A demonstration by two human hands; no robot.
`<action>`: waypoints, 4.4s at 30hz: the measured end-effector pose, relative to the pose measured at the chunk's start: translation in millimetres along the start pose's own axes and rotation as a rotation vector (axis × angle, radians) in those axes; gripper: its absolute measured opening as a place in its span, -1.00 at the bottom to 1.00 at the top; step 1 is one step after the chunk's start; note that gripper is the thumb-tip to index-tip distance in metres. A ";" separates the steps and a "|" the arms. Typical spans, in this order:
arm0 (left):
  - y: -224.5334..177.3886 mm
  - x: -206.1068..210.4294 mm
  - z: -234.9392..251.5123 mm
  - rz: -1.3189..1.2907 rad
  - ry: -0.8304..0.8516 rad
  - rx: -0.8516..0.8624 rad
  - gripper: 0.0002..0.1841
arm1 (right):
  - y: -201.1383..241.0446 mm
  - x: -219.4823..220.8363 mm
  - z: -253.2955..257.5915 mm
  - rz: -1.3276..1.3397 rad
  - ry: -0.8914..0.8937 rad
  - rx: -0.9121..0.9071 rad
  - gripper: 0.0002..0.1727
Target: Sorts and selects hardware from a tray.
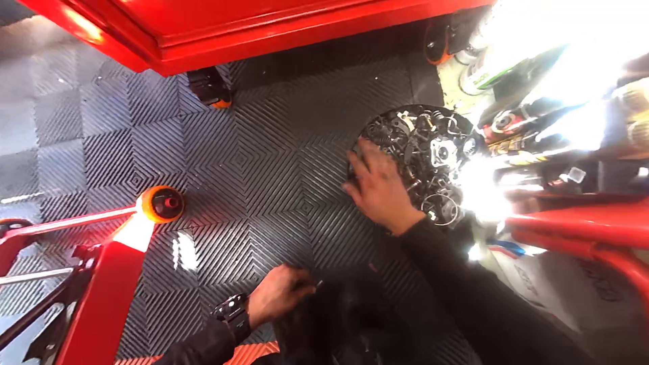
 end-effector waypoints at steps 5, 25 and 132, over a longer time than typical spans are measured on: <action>1.6 -0.9 -0.3 -0.014 -0.012 0.019 -0.63 | 3.8 21.1 -16.2 -0.057 0.054 0.047 -0.26; -1.9 -2.1 -4.4 -0.005 -0.001 0.002 -0.63 | -0.5 15.1 -14.1 -0.053 0.102 0.020 -0.23; 2.5 -3.8 -5.0 -0.089 -0.054 0.018 -0.63 | -20.5 -9.3 -82.4 0.007 -0.464 0.243 -0.77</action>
Point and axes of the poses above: each hand's wrist, its own z-axis towards the middle knuckle, its own x-axis out of the palm, y = z × x, the point moved 5 cm from there along z, towards the middle knuckle, and after that the axes turned 9 degrees about -x, right-handed, at the moved point
